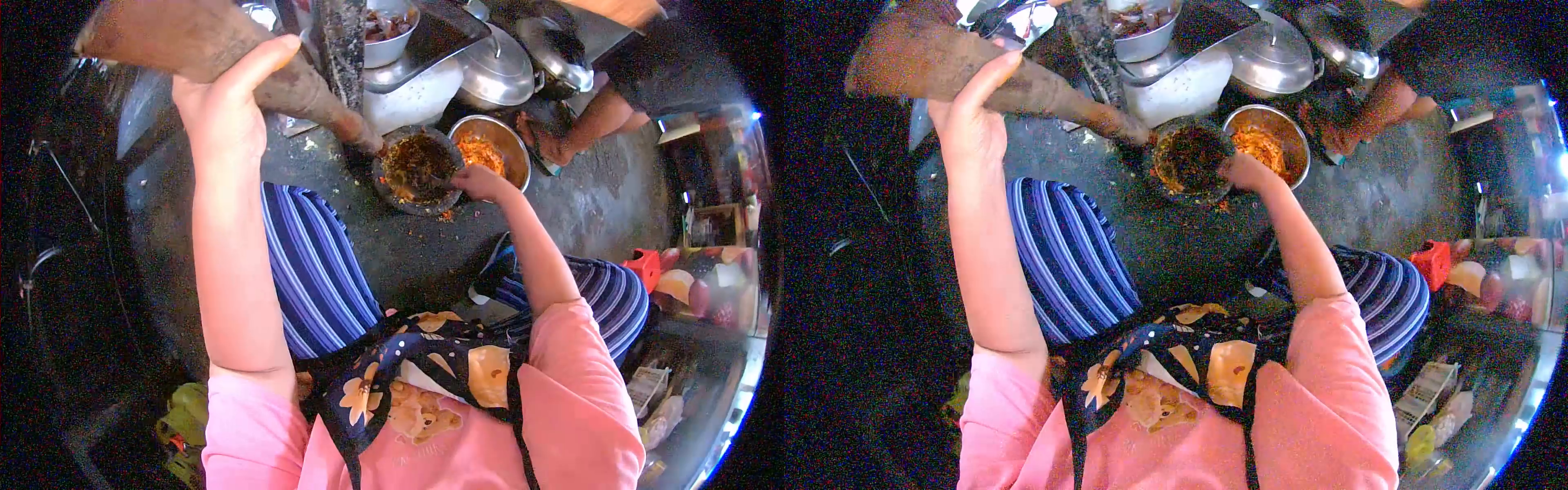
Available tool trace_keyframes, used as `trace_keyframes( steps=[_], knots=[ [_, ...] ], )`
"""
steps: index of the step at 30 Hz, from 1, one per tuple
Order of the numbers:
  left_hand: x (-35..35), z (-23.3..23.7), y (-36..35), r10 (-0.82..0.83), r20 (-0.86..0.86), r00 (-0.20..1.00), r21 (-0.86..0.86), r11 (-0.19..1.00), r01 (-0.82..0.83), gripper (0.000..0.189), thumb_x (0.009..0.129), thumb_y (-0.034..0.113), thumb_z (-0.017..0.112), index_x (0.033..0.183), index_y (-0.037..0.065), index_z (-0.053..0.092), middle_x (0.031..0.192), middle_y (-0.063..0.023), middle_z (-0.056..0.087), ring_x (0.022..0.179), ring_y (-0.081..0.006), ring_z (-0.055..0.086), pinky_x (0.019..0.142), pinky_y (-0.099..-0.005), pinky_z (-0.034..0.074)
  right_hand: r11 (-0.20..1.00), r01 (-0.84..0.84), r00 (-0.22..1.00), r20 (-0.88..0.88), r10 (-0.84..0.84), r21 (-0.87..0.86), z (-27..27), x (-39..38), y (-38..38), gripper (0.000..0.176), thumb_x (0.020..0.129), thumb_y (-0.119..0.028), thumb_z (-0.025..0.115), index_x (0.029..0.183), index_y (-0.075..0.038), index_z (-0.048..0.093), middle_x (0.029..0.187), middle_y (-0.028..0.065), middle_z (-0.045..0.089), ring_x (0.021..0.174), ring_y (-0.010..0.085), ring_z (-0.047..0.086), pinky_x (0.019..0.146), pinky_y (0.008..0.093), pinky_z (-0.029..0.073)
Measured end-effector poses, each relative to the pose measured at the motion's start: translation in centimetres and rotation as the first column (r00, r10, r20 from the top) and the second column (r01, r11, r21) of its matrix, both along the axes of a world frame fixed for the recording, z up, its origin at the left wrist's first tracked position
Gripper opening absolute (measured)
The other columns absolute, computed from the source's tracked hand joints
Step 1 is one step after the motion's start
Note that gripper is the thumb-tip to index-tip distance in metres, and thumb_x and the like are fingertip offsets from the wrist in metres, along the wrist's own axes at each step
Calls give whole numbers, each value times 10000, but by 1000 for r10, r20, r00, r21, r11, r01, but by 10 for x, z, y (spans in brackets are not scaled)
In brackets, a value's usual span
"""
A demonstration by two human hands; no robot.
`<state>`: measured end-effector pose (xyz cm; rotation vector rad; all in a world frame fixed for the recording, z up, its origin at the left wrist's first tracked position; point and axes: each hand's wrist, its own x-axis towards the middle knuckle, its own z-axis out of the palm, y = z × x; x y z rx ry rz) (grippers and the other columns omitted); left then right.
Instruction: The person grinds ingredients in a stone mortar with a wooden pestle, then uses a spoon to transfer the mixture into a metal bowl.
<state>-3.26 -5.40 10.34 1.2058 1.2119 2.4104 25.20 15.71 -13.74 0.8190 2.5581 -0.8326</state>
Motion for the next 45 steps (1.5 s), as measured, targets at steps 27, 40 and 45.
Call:
trace_keyframes(
  steps=[27, 40, 45],
  knots=[
    [3, 2, 0, 51, 29, 998, -24, 998, -50, 450, 612, -115, 687, 1005, 13, 512, 881, -82, 578, 850, -211, 589, 782, -329, 475, 820, 470, 775, -291, -560, -327, 50, 63, 3, 278, 858, -251, 531, 1014, -39, 619, 672, 33, 594, 582, 103, 516, 547, 264, 439],
    [3, -5, 0, -2, 59, 998, -39, 999, 5, 460, 602, -137, 688, 999, 12, 511, 883, -72, 568, 831, -204, 589, 765, -326, 481, 565, 689, 698, -205, -686, 455, 30, 53, -5, 302, 861, -330, 422, 1082, -188, 571, 938, 166, 628, 891, 352, 593, 767, 452, 467],
    [5, -2, 1, -7, 46, 999, -2, 1000, 7, 423, 604, -131, 688, 969, 7, 525, 866, -76, 581, 813, -201, 590, 747, -319, 482, 814, 438, 857, 96, -506, 382, 2, -15, 1, 272, 778, -245, 506, 933, -75, 652, 974, 159, 629, 933, 316, 601, 783, 421, 477]
  ],
)
